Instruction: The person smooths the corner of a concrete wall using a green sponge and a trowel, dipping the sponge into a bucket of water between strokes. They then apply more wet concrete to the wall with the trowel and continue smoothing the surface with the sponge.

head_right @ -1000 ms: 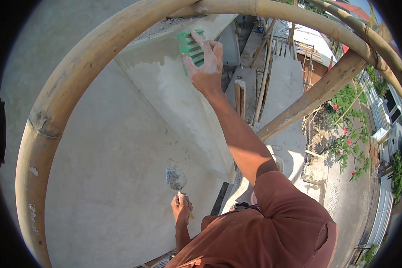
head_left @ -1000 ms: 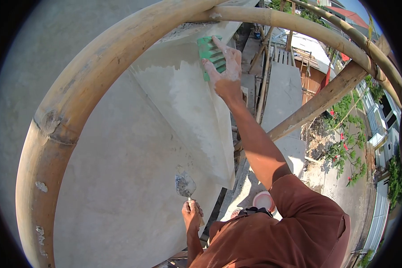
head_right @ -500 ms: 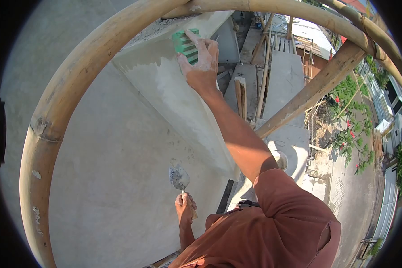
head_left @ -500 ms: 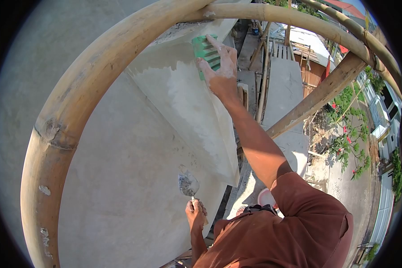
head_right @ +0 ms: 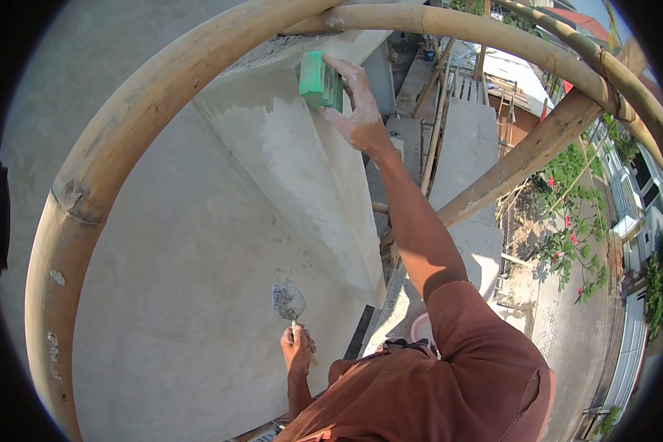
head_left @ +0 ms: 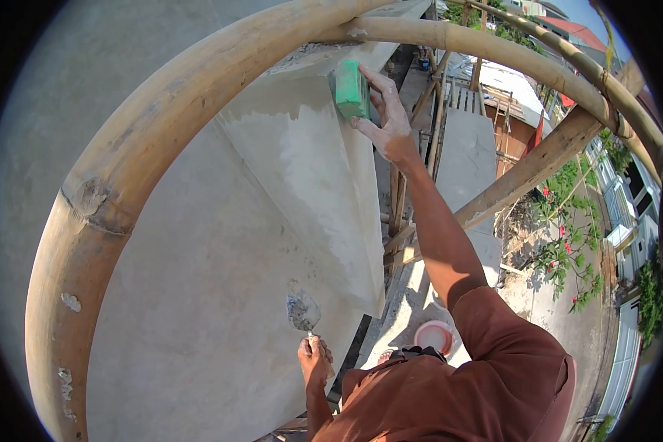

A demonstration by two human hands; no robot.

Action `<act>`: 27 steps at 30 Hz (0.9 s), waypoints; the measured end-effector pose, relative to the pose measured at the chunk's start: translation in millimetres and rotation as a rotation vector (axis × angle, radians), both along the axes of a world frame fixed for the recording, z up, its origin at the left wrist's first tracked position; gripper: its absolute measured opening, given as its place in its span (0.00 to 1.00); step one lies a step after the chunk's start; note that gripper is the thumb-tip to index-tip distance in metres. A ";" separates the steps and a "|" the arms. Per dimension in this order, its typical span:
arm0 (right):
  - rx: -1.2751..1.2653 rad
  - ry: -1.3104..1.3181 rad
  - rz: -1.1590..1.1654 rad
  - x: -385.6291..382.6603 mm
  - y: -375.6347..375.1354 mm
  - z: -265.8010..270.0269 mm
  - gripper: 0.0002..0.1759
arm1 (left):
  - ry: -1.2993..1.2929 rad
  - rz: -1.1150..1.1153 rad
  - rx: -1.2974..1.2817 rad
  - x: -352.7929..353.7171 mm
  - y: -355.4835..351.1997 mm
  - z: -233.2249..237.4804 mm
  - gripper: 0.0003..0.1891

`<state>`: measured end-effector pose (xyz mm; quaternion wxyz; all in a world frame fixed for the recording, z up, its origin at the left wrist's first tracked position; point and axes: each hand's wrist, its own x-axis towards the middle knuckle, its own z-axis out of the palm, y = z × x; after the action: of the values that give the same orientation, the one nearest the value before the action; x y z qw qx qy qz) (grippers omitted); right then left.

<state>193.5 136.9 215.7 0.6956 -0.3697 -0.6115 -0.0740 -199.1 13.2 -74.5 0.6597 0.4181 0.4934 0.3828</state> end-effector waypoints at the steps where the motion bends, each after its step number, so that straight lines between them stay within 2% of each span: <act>1: -0.002 -0.009 0.000 -1.2 -0.3 2.1 0.45 | 0.011 -0.004 -0.002 0.3 0.4 0.4 0.11; 7: -0.001 -0.072 -0.013 -6.7 -4.5 10.3 0.44 | 0.043 -0.025 0.018 3.8 0.8 -2.6 0.11; 10: -0.071 -0.143 -0.082 -5.0 -6.3 8.9 0.46 | 0.031 -0.022 0.013 5.7 1.6 -3.1 0.11; 12: -0.061 -0.063 -0.191 -5.3 -3.6 2.8 0.44 | 0.029 -0.020 0.003 5.3 2.0 -3.8 0.11; 15: -0.093 -0.083 -0.311 2.1 -2.7 -3.5 0.43 | 0.032 -0.021 0.008 5.1 1.5 -2.6 0.11; 19: 0.025 -0.018 -0.183 -2.4 -2.8 9.5 0.42 | 0.034 -0.026 0.010 7.7 2.5 0.3 0.11; 21: 0.000 -0.191 -0.292 -5.2 -8.2 18.6 0.43 | 0.030 -0.009 0.004 8.7 2.1 2.8 0.10; 24: -0.077 -0.180 -0.399 6.9 -2.3 8.1 0.42 | 0.023 -0.008 0.008 8.8 2.4 2.9 0.10; 27: -0.096 -0.113 -0.372 8.9 -4.9 -1.2 0.43 | 0.035 -0.006 0.005 8.9 1.6 0.6 0.10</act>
<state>202.4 132.1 214.5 0.6159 -0.5044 -0.5736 -0.1928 -190.2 14.8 -73.9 0.6510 0.4277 0.5029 0.3746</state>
